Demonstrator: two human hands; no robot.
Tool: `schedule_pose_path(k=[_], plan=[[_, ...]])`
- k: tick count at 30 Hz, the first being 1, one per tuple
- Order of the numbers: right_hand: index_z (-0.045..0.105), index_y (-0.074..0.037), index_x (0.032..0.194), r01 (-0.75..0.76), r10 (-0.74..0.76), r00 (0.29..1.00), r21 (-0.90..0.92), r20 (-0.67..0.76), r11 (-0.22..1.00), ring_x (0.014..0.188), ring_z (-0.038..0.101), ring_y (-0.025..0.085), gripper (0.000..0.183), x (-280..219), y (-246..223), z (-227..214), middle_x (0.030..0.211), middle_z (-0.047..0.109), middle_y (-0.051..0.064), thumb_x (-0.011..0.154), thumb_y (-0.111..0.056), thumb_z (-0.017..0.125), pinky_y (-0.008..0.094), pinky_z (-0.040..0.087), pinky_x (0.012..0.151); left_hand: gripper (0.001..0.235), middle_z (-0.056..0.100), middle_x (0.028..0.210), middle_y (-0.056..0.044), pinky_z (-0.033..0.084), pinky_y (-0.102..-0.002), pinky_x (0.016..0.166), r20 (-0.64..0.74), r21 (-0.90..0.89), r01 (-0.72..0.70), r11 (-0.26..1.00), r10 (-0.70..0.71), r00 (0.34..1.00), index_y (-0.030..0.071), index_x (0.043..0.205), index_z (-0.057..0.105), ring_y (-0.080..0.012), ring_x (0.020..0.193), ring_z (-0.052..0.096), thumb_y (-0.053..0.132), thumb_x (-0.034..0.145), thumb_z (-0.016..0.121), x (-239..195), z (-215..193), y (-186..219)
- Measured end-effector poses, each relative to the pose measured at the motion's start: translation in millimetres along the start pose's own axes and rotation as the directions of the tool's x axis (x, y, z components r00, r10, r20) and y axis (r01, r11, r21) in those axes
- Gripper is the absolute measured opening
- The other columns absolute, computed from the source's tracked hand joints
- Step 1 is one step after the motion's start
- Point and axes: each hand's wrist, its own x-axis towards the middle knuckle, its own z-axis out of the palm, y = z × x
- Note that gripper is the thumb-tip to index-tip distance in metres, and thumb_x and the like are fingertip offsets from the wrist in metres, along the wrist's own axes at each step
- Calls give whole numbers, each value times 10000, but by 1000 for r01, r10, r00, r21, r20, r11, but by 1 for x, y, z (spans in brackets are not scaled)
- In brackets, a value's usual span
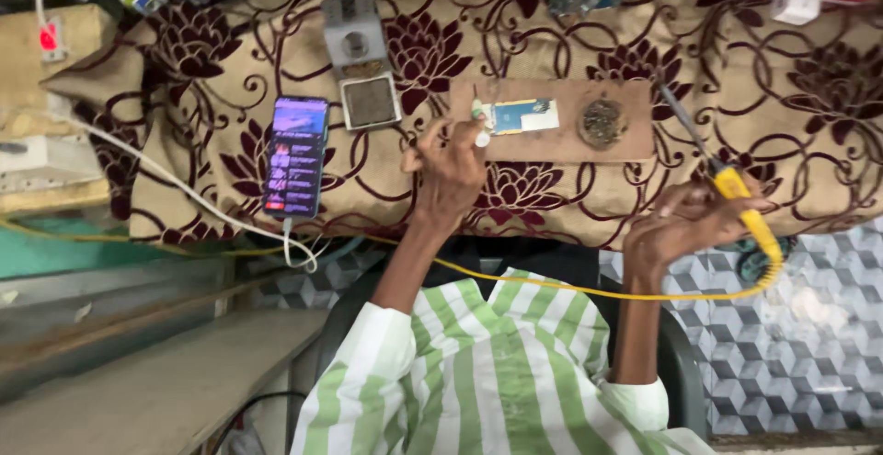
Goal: The person uses a soldering iron and solder wire to attach components to a small circuit board. They repeatedly apply heat and solder to specific points on the board while holding it steady with their other hand.
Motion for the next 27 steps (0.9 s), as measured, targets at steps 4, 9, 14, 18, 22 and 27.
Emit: schedule_pose_path(k=[4, 9, 14, 18, 22, 27], plan=[[495, -18, 1313, 37, -23, 993, -120, 112, 992, 610, 557, 105, 395, -5, 1, -4, 933, 615, 94, 1113, -345, 586, 232, 466, 516, 352, 771, 1128, -28, 211, -413, 1009, 63, 104, -88, 991, 81, 995, 83, 1286, 555, -220, 1202, 499, 51, 977, 720, 4, 1, 0], [475, 6, 1343, 163, -123, 981, -285, 153, 944, 826, 603, 123, 293, -18, 6, -16, 1153, 640, 135, 1140, -130, 637, 244, 542, 668, 371, 762, 1268, 157, 208, -352, 1096, 428, 436, -503, 746, 320, 845, 166, 1264, 607, -56, 1227, 487, 119, 915, 725, -2, -9, 4], [480, 2, 1337, 274, -211, 952, -308, 223, 911, 900, 618, 147, 289, -17, 14, -32, 1169, 646, 131, 1133, -147, 620, 279, 552, 792, 208, 734, 1153, 130, 179, -372, 950, 53, 375, -332, 865, 338, 940, 215, 1246, 625, -74, 1152, 499, 279, 1059, 686, 2, -12, 17], [504, 25, 1363, 349, -285, 932, -349, 222, 870, 1000, 630, 177, 316, -6, 23, -35, 1218, 623, 130, 1136, -167, 612, 307, 538, 928, 184, 728, 1126, 148, 194, -389, 963, 96, 430, -345, 834, 338, 936, 233, 1220, 625, -69, 1109, 524, 253, 1045, 677, 0, -19, 21], [505, 33, 1430, 371, -291, 923, -388, 250, 843, 1003, 608, 162, 401, 14, 33, -24, 1154, 612, 96, 1134, -230, 564, 307, 524, 968, 148, 685, 1131, 113, 277, -448, 940, 188, 546, -375, 749, 327, 926, 238, 1189, 607, -105, 1032, 595, 271, 1049, 642, -5, -24, 20], [522, 47, 1401, 409, -328, 913, -550, 244, 728, 1054, 609, 200, 364, 32, 57, -15, 1193, 615, 129, 1170, -235, 532, 346, 515, 965, 223, 689, 1176, 87, 277, -424, 809, 365, 420, -300, 857, 143, 920, 219, 1218, 652, -119, 896, 637, 254, 1000, 619, -19, -18, 16]])
